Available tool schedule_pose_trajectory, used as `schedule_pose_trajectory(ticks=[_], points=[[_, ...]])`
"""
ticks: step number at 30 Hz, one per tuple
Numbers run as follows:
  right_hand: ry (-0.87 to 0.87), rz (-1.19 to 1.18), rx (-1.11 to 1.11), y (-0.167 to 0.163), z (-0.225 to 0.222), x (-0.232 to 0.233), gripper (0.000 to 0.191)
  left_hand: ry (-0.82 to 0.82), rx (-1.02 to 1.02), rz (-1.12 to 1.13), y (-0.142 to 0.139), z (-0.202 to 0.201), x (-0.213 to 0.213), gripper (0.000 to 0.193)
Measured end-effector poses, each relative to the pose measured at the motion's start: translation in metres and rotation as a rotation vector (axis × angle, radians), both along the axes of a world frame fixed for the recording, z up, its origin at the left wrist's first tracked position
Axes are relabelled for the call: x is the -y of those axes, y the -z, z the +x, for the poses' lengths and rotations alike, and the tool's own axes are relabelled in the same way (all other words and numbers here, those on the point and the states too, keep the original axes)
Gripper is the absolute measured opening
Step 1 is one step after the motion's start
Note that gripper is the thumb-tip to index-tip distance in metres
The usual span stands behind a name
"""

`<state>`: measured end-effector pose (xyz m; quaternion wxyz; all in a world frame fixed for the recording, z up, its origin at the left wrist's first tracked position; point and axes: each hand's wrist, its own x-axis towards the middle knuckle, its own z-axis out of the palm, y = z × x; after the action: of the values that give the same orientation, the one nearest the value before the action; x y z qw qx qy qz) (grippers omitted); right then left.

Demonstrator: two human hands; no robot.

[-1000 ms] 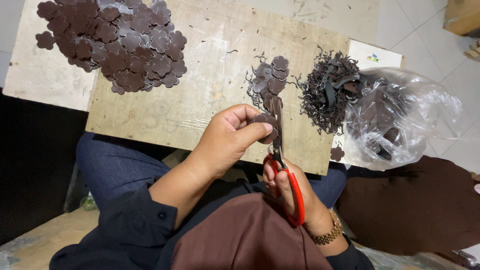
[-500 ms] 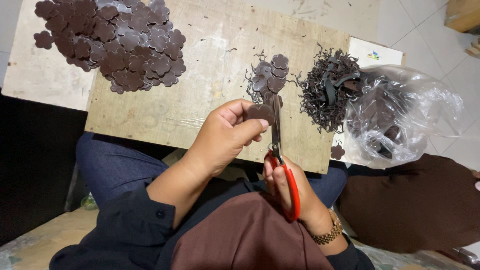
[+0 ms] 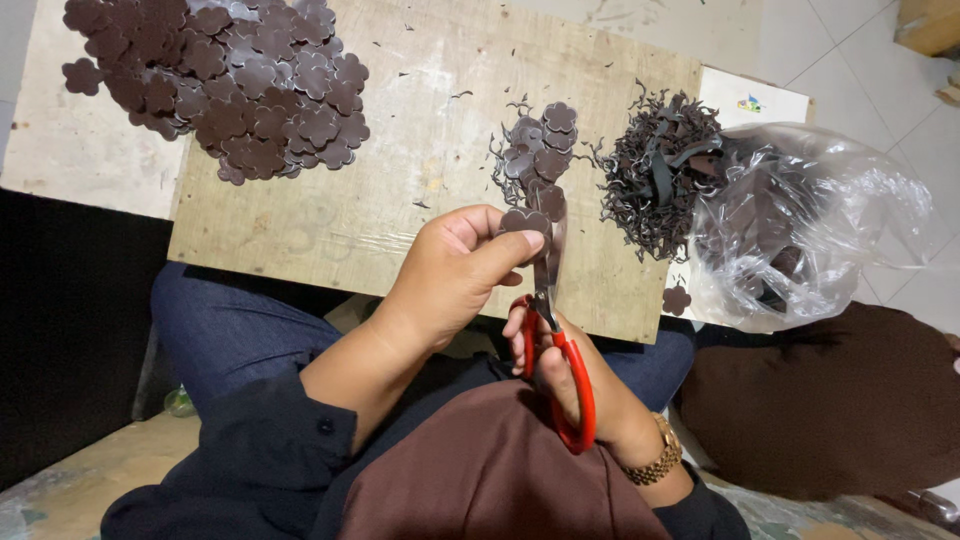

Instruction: The person sits on the floor and uses red-handled scissors to trim the edges of dark brown flower-shaped material pieces. They pick up each piece, trim it, and place it on a wooden board, repeating the process throughout the clip.

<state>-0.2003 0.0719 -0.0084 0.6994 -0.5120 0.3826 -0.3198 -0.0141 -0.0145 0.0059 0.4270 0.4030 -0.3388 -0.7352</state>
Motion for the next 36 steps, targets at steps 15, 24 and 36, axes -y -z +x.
schedule_pose_trajectory(ticks=[15, 24, 36], points=[[0.108, 0.040, 0.042, -0.003, 0.012, -0.002, 0.069, -0.087, -0.018, 0.033, 0.001, -0.013, -0.005, 0.014], [0.138, 0.076, 0.178, 0.006, 0.019, -0.001, 0.062, -0.093, -0.087, 0.059, 0.003, -0.016, -0.006, 0.015], [0.144, 0.140, 0.207, 0.004, 0.016, 0.000, 0.060, -0.124, -0.100, 0.038, -0.002, -0.016, -0.004, 0.012]])
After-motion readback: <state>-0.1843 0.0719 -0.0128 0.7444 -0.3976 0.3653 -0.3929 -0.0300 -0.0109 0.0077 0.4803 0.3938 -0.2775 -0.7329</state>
